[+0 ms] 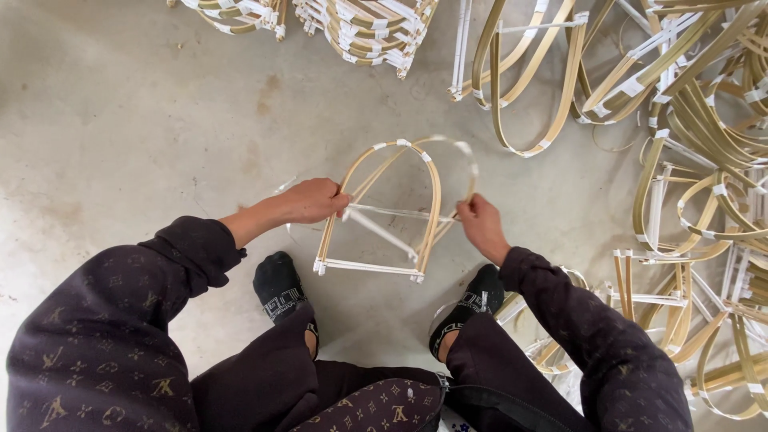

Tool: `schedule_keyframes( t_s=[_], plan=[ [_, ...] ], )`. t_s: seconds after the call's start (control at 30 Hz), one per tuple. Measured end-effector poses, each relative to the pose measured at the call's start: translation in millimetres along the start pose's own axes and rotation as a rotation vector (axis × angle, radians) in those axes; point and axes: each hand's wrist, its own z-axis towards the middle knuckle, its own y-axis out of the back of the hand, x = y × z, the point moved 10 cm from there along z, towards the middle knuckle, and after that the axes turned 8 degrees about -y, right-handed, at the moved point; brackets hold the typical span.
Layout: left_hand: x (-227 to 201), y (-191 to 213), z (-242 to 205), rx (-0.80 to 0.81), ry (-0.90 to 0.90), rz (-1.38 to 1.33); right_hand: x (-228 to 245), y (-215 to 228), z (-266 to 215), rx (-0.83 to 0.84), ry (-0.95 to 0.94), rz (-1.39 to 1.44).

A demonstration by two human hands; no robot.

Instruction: Assembling square bamboo lattice frames by inserting curved pieces and securing them with thin white plastic ties.

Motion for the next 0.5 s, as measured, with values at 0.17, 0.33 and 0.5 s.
schedule_keyframes(
  t_s=[0.17,0.33,0.5],
  plan=[
    [-0.1,-21.8,25.7,-0.011,-0.054,-0.016,27.2,75.4,-42.1,-0.045,-0.030,0.459],
    [6.8,-37.4,64.1,-0.044,-0.045,-0.074,61.5,140.0,-86.9,-0.195,0.488,0.579],
    [29.4,-45.7,113.7,-0.109,0.025,0.072,103.6,154.7,-114.7,-0.342,0.658,0.038]
  ],
)
